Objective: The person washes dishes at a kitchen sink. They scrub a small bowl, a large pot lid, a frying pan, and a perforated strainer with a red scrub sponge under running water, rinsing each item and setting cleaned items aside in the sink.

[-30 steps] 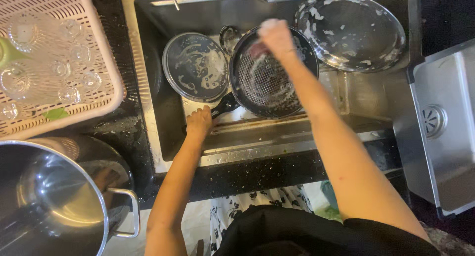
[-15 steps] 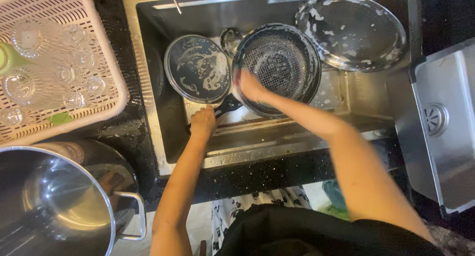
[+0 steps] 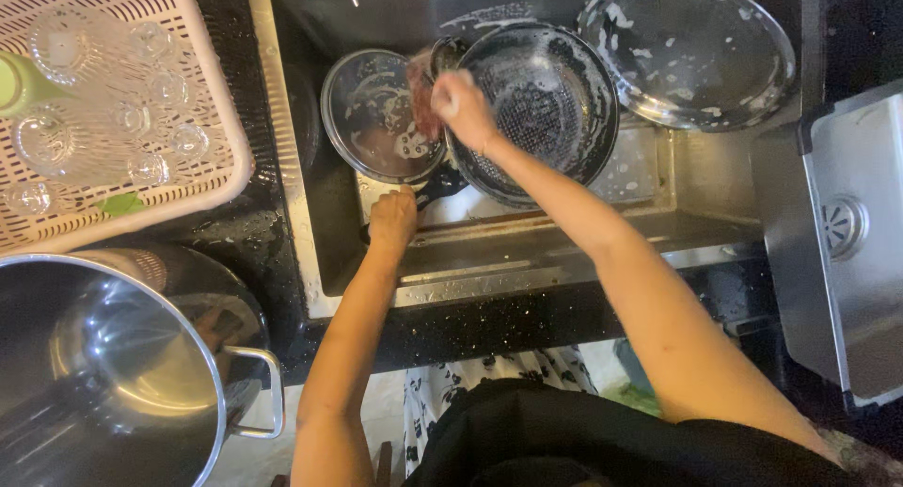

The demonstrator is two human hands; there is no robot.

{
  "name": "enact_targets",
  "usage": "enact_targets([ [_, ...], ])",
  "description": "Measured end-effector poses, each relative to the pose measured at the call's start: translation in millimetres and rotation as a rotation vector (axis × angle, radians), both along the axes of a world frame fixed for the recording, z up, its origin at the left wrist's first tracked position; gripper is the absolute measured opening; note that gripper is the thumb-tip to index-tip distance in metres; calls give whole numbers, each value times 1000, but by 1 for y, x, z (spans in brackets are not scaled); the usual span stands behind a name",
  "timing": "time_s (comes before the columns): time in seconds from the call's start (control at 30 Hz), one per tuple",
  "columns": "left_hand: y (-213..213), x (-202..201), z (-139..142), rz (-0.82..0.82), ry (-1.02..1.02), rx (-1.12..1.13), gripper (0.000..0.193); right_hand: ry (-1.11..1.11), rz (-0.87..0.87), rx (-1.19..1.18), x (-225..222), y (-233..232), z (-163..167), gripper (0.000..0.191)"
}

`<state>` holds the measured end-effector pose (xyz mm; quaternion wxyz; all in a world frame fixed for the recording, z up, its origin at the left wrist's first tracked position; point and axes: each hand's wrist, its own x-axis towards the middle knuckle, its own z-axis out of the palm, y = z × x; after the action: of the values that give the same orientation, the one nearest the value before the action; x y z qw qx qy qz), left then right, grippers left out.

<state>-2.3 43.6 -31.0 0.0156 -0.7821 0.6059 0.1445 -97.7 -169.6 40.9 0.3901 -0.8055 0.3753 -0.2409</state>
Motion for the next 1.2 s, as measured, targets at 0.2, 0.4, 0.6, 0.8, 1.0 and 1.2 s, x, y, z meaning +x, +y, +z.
enact_targets([
  [0.2,-4,3,8,60,20,-7,41,-2,373,98,-76,46,-16,17],
  [0.4,0,3,7,46,52,-86,49,329,561,156,-161,57,-37,18],
  [0.6,3,6,1,15,67,-148,52,677,439,-164,-230,12,-29,19],
  [0.8,2,8,-4,67,99,-95,46,888,322,-153,-239,5,-33,33],
  [1.0,4,9,-4,76,115,-37,46,811,487,48,-214,19,-55,39],
  [1.2,2,9,-3,79,117,-18,48,634,359,244,-192,-28,-20,33],
])
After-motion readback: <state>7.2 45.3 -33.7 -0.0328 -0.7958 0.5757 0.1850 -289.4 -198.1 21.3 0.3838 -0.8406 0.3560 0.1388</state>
